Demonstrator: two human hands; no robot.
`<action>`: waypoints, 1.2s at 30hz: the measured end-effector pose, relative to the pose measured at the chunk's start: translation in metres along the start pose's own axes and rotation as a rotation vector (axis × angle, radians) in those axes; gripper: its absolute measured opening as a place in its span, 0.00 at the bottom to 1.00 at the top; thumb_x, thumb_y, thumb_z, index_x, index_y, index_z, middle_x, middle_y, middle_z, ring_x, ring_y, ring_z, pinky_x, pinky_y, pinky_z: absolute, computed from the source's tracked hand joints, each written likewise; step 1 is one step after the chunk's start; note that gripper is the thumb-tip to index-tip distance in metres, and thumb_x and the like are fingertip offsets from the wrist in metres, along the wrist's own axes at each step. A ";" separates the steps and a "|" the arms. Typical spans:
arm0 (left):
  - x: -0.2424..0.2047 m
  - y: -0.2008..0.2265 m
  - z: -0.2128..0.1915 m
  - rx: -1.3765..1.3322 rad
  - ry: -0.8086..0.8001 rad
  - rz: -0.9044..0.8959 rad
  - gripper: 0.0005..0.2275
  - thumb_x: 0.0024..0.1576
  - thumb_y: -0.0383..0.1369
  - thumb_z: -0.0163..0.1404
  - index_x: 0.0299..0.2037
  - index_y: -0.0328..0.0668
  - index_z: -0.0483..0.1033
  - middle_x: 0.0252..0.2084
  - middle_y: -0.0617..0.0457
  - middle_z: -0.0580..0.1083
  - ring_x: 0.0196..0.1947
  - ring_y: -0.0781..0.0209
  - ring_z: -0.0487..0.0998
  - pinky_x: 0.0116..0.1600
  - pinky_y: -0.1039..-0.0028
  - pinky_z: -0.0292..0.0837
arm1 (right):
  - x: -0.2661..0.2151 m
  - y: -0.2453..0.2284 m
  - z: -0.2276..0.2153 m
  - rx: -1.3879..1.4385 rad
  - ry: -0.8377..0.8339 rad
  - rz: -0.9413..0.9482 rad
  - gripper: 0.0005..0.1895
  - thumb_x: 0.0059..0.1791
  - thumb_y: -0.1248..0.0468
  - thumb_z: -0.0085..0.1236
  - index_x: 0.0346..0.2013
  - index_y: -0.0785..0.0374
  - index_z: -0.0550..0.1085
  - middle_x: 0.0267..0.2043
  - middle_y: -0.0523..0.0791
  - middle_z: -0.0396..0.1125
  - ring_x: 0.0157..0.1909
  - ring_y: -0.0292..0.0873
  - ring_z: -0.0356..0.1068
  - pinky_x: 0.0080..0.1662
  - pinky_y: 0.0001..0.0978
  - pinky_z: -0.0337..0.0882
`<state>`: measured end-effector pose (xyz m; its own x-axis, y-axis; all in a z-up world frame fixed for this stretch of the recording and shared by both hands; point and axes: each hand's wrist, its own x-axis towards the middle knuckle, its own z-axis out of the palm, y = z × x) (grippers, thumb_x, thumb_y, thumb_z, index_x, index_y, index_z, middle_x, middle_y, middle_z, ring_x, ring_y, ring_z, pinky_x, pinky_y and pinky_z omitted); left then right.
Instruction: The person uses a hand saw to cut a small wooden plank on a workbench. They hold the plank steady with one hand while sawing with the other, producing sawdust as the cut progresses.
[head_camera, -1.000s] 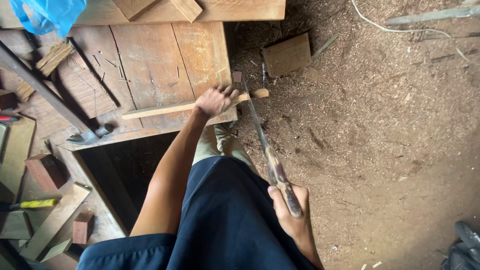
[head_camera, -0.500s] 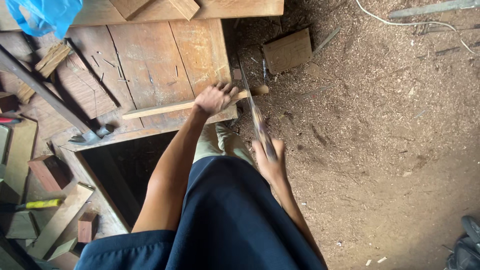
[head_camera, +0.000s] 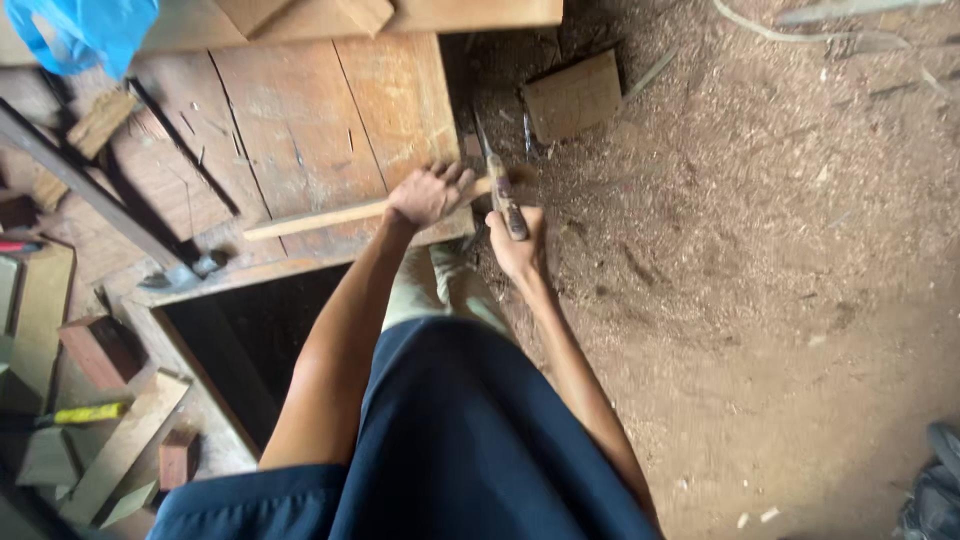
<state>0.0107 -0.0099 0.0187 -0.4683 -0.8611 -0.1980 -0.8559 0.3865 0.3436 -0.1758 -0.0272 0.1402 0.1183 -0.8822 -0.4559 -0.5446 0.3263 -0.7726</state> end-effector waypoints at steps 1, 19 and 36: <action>0.005 -0.004 -0.002 0.038 0.069 0.016 0.20 0.67 0.44 0.34 0.58 0.37 0.69 0.53 0.42 0.74 0.52 0.48 0.76 0.55 0.60 0.74 | 0.016 0.003 0.004 -0.024 -0.013 -0.029 0.16 0.48 0.67 0.55 0.16 0.59 0.65 0.13 0.37 0.58 0.14 0.33 0.56 0.18 0.29 0.55; 0.008 -0.004 0.023 -0.030 -0.006 -0.005 0.21 0.68 0.42 0.33 0.64 0.36 0.65 0.62 0.36 0.70 0.59 0.42 0.73 0.60 0.57 0.72 | -0.088 -0.041 -0.055 0.020 -0.129 0.029 0.15 0.51 0.66 0.55 0.19 0.65 0.73 0.13 0.41 0.63 0.14 0.32 0.61 0.18 0.28 0.56; 0.010 -0.001 0.020 -0.014 -0.056 0.012 0.23 0.67 0.40 0.33 0.68 0.36 0.60 0.66 0.36 0.66 0.62 0.42 0.71 0.58 0.58 0.74 | -0.177 -0.097 -0.110 0.005 -0.075 0.138 0.11 0.48 0.68 0.57 0.21 0.67 0.73 0.14 0.39 0.61 0.16 0.30 0.59 0.21 0.29 0.56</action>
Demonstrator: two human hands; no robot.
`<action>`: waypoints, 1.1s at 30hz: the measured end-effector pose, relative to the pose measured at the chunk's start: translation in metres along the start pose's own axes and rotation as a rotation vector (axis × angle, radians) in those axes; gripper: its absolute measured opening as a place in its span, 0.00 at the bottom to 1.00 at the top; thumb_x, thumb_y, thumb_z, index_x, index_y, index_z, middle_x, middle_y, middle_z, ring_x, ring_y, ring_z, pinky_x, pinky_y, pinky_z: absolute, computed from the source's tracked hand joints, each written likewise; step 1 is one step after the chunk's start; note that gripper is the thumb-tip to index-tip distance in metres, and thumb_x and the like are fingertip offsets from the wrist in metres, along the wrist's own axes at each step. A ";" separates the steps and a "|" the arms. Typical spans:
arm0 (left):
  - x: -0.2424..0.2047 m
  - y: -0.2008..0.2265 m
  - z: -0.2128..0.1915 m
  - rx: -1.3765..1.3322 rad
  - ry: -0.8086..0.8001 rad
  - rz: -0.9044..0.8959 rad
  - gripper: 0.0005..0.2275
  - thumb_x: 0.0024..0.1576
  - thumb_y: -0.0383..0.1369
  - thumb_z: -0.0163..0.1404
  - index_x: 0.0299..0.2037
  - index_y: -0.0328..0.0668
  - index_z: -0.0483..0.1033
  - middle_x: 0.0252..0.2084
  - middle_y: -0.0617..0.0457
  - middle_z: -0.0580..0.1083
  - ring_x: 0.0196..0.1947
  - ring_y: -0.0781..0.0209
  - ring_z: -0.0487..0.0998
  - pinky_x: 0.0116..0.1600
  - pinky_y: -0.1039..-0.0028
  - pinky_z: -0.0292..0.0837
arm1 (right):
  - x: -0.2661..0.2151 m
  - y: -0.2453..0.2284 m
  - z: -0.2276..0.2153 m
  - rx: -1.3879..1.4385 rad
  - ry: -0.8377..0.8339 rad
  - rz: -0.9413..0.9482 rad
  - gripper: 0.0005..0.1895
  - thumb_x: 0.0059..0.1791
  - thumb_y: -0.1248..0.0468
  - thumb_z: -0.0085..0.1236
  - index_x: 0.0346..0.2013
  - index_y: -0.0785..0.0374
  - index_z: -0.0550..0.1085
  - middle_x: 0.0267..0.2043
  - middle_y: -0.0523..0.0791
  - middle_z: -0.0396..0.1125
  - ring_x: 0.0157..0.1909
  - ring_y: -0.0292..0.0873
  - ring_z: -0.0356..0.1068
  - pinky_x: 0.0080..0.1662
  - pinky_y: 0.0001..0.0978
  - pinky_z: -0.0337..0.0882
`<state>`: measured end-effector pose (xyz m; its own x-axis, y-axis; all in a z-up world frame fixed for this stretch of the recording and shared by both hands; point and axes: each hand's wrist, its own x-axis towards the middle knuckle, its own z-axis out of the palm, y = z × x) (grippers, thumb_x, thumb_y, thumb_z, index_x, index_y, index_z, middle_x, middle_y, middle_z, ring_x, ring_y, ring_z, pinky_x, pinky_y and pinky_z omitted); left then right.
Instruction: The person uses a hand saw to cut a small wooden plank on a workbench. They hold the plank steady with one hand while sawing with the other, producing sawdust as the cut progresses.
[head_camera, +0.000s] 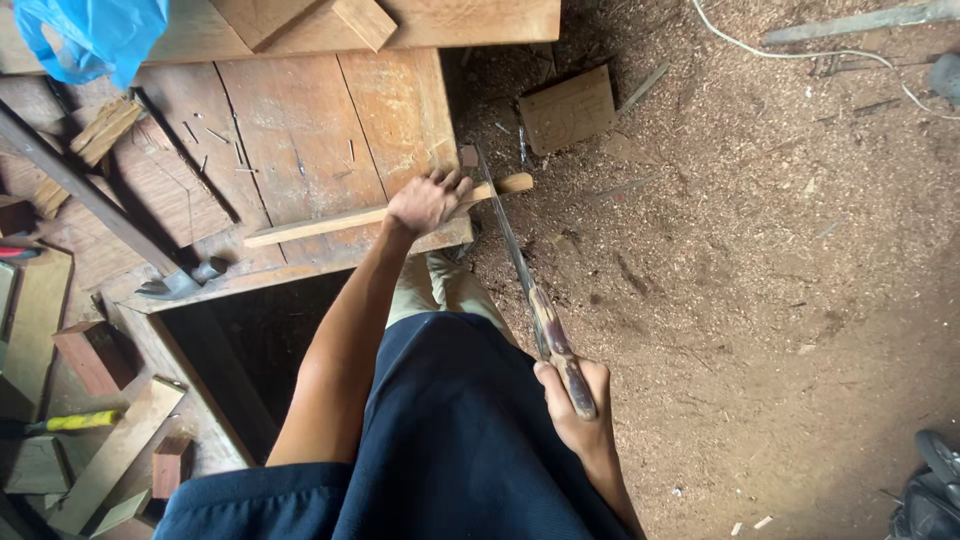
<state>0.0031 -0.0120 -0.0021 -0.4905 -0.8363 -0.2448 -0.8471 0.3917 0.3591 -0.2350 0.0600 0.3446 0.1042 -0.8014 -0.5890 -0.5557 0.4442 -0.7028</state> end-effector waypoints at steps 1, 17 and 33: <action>0.000 -0.005 -0.001 0.014 -0.024 -0.012 0.23 0.67 0.40 0.33 0.68 0.36 0.60 0.67 0.36 0.66 0.62 0.42 0.70 0.57 0.58 0.74 | 0.017 0.003 0.007 0.002 -0.002 -0.028 0.10 0.48 0.69 0.56 0.22 0.67 0.74 0.14 0.38 0.61 0.17 0.29 0.59 0.22 0.28 0.57; -0.007 0.000 -0.022 -0.112 -0.049 -0.048 0.18 0.69 0.41 0.34 0.61 0.37 0.68 0.61 0.39 0.71 0.62 0.44 0.73 0.59 0.58 0.74 | 0.107 0.037 0.054 -0.004 -0.038 -0.067 0.15 0.49 0.66 0.54 0.18 0.63 0.71 0.13 0.39 0.63 0.13 0.33 0.60 0.17 0.28 0.56; 0.000 -0.006 -0.004 -0.033 -0.039 -0.030 0.19 0.68 0.37 0.35 0.66 0.35 0.63 0.65 0.37 0.68 0.63 0.44 0.72 0.63 0.57 0.71 | 0.209 0.069 0.097 -0.015 -0.004 -0.123 0.15 0.49 0.68 0.54 0.17 0.61 0.66 0.13 0.40 0.59 0.12 0.33 0.55 0.16 0.28 0.56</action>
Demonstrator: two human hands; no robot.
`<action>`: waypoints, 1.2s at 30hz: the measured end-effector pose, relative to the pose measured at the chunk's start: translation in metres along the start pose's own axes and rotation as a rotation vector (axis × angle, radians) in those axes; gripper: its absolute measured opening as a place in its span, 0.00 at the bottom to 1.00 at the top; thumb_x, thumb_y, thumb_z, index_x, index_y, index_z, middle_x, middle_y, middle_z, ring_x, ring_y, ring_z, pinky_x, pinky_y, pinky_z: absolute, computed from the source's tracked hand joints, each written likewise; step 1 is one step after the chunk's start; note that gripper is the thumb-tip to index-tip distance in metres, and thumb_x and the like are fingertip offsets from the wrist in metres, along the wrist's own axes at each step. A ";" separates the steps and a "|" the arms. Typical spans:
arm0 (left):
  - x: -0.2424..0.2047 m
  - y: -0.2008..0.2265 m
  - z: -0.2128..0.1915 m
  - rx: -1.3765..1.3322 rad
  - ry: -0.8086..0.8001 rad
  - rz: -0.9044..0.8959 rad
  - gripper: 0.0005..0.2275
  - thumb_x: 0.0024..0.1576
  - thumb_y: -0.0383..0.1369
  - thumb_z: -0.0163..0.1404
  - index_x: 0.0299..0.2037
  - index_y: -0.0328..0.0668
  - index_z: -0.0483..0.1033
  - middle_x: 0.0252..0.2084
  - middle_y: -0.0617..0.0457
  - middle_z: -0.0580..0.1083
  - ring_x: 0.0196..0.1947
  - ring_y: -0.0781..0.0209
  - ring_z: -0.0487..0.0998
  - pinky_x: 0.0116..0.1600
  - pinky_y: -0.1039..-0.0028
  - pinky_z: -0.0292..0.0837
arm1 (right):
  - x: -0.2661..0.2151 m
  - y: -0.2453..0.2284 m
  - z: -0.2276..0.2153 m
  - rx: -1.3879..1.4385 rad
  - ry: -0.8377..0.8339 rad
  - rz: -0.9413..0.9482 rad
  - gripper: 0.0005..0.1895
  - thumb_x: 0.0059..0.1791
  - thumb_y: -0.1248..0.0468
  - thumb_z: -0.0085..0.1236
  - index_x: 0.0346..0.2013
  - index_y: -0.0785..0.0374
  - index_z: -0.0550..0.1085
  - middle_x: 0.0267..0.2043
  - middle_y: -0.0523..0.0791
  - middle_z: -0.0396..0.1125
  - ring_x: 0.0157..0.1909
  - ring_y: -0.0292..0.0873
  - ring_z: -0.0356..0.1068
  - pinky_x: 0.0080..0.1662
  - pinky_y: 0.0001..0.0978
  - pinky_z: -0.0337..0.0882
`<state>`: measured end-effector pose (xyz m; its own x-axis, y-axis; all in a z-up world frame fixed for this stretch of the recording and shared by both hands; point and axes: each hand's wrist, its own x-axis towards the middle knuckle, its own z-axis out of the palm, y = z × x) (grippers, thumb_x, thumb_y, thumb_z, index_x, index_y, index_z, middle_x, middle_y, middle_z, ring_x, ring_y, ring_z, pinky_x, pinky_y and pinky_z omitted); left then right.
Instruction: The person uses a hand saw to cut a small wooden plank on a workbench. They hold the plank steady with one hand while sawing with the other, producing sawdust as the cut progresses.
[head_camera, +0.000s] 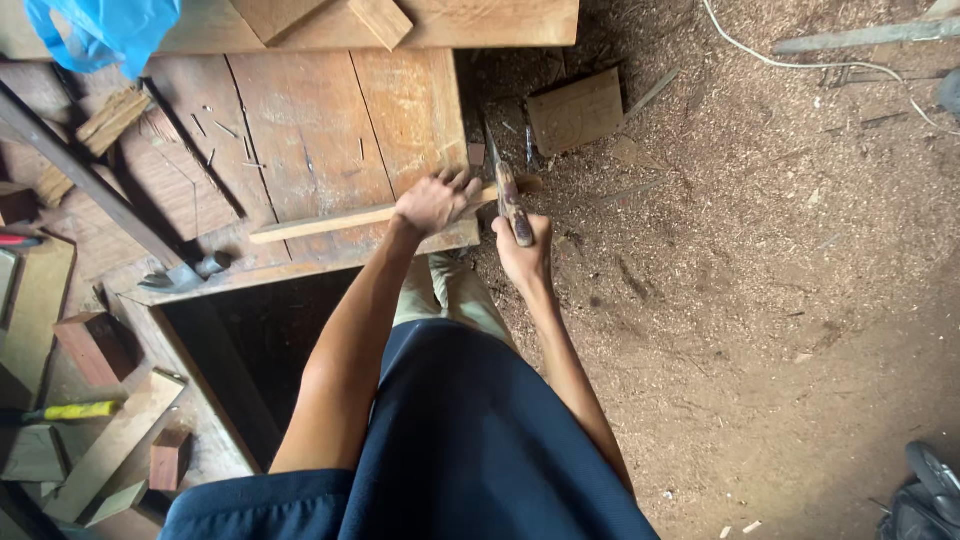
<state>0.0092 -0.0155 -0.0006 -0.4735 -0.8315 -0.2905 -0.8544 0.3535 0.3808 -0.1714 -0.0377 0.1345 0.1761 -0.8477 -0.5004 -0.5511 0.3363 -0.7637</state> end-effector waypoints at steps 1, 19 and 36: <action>0.002 -0.004 -0.004 -0.009 -0.028 -0.011 0.18 0.69 0.37 0.35 0.65 0.35 0.64 0.65 0.37 0.68 0.63 0.43 0.72 0.62 0.56 0.72 | 0.010 0.003 0.004 -0.008 0.003 -0.010 0.15 0.49 0.68 0.54 0.17 0.61 0.66 0.13 0.40 0.59 0.12 0.33 0.56 0.16 0.28 0.56; -0.007 0.004 0.004 -0.083 0.095 0.009 0.22 0.65 0.38 0.36 0.67 0.37 0.64 0.64 0.39 0.69 0.62 0.43 0.71 0.58 0.58 0.72 | -0.070 -0.018 -0.030 0.083 -0.019 0.036 0.09 0.47 0.66 0.57 0.23 0.66 0.74 0.15 0.39 0.63 0.15 0.33 0.62 0.18 0.30 0.57; -0.004 0.000 0.003 0.008 0.065 0.049 0.21 0.65 0.39 0.38 0.66 0.37 0.63 0.61 0.40 0.71 0.59 0.46 0.72 0.59 0.58 0.71 | -0.194 -0.075 -0.102 0.062 0.015 0.323 0.13 0.47 0.68 0.59 0.18 0.67 0.73 0.12 0.39 0.60 0.14 0.32 0.57 0.20 0.30 0.54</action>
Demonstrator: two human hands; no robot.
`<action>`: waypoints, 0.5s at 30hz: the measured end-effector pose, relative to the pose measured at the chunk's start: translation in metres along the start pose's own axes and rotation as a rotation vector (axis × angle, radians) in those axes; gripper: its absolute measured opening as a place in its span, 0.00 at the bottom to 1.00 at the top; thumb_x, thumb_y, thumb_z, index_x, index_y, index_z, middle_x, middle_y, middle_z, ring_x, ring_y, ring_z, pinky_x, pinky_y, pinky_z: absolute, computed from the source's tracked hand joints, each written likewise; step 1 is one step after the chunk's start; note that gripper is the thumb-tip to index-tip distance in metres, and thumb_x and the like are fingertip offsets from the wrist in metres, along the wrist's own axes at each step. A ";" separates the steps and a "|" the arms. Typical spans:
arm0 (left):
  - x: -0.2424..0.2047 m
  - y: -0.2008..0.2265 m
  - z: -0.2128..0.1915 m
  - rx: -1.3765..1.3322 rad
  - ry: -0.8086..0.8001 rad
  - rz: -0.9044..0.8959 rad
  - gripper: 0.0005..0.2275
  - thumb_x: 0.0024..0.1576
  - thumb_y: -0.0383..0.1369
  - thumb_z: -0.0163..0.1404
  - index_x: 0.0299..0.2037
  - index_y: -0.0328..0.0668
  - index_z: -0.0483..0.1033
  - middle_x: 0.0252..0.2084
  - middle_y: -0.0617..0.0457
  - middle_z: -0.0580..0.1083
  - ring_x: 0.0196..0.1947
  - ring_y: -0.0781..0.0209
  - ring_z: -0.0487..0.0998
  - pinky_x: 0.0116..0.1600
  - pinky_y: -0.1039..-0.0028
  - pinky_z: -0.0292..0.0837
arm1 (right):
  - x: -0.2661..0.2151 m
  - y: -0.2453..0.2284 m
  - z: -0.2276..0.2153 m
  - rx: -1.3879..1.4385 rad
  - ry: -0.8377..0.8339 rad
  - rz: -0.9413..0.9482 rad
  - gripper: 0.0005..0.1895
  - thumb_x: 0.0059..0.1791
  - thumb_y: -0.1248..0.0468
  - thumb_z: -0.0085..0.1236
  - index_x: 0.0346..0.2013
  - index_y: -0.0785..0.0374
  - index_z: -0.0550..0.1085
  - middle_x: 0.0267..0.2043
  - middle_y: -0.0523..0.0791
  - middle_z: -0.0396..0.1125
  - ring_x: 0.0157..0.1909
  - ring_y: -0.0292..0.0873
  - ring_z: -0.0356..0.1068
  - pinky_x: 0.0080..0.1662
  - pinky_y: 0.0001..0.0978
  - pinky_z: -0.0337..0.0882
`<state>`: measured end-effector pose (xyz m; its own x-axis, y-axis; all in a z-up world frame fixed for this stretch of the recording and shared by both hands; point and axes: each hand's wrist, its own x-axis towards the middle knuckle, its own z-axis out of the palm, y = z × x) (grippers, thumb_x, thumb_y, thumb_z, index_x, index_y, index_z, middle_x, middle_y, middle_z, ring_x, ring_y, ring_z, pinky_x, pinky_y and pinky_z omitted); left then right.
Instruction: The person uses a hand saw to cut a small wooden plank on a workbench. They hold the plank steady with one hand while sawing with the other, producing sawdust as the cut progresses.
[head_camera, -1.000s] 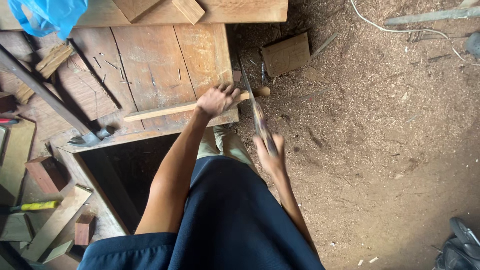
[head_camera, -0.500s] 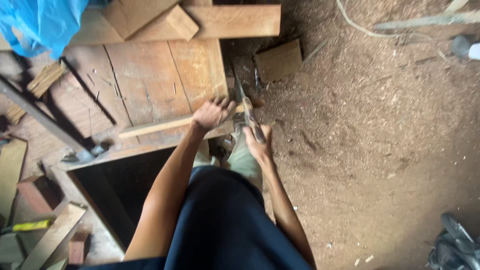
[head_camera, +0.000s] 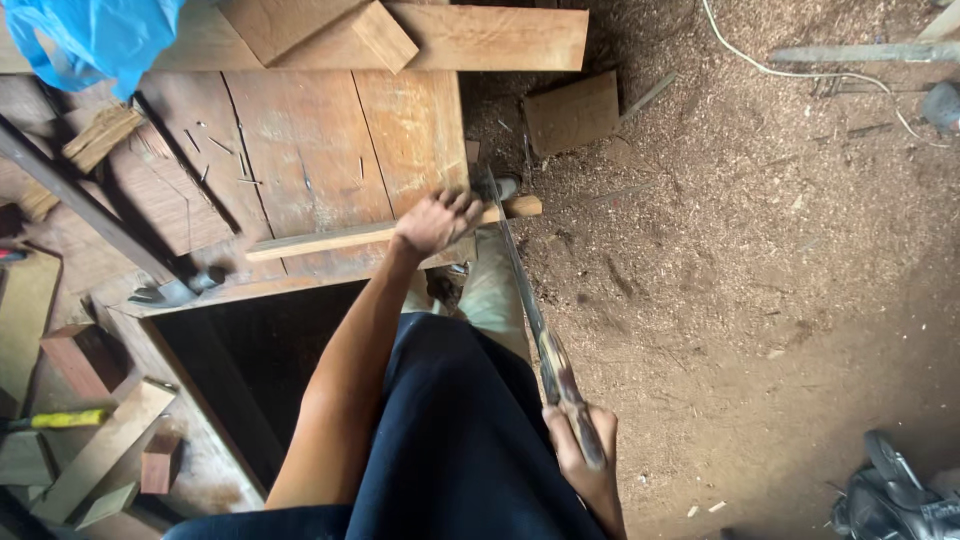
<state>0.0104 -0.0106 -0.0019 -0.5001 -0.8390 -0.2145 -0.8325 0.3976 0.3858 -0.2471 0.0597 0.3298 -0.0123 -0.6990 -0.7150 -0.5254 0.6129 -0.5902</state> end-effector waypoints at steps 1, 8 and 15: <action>0.003 0.000 -0.001 0.031 0.020 0.005 0.22 0.64 0.39 0.38 0.65 0.37 0.63 0.60 0.40 0.71 0.58 0.46 0.73 0.58 0.59 0.72 | 0.019 -0.003 0.006 -0.033 -0.014 -0.036 0.13 0.48 0.68 0.59 0.17 0.67 0.73 0.12 0.39 0.61 0.15 0.31 0.58 0.20 0.29 0.54; 0.009 -0.002 0.005 0.003 -0.059 0.019 0.19 0.67 0.38 0.34 0.64 0.36 0.62 0.60 0.38 0.70 0.60 0.45 0.71 0.60 0.56 0.71 | 0.225 0.003 0.108 -0.095 0.014 -0.198 0.14 0.47 0.68 0.57 0.16 0.61 0.69 0.13 0.38 0.61 0.13 0.34 0.58 0.19 0.29 0.57; 0.005 -0.008 0.006 -0.094 -0.116 -0.039 0.19 0.68 0.36 0.32 0.66 0.36 0.61 0.62 0.38 0.69 0.61 0.44 0.71 0.63 0.54 0.69 | 0.133 -0.005 0.067 -0.101 -0.053 -0.109 0.08 0.47 0.67 0.55 0.23 0.60 0.75 0.11 0.39 0.63 0.10 0.33 0.59 0.14 0.30 0.54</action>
<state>0.0129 -0.0155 -0.0114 -0.4968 -0.8023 -0.3308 -0.8284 0.3247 0.4564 -0.1892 -0.0116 0.2127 0.0930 -0.7374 -0.6690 -0.6041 0.4924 -0.6266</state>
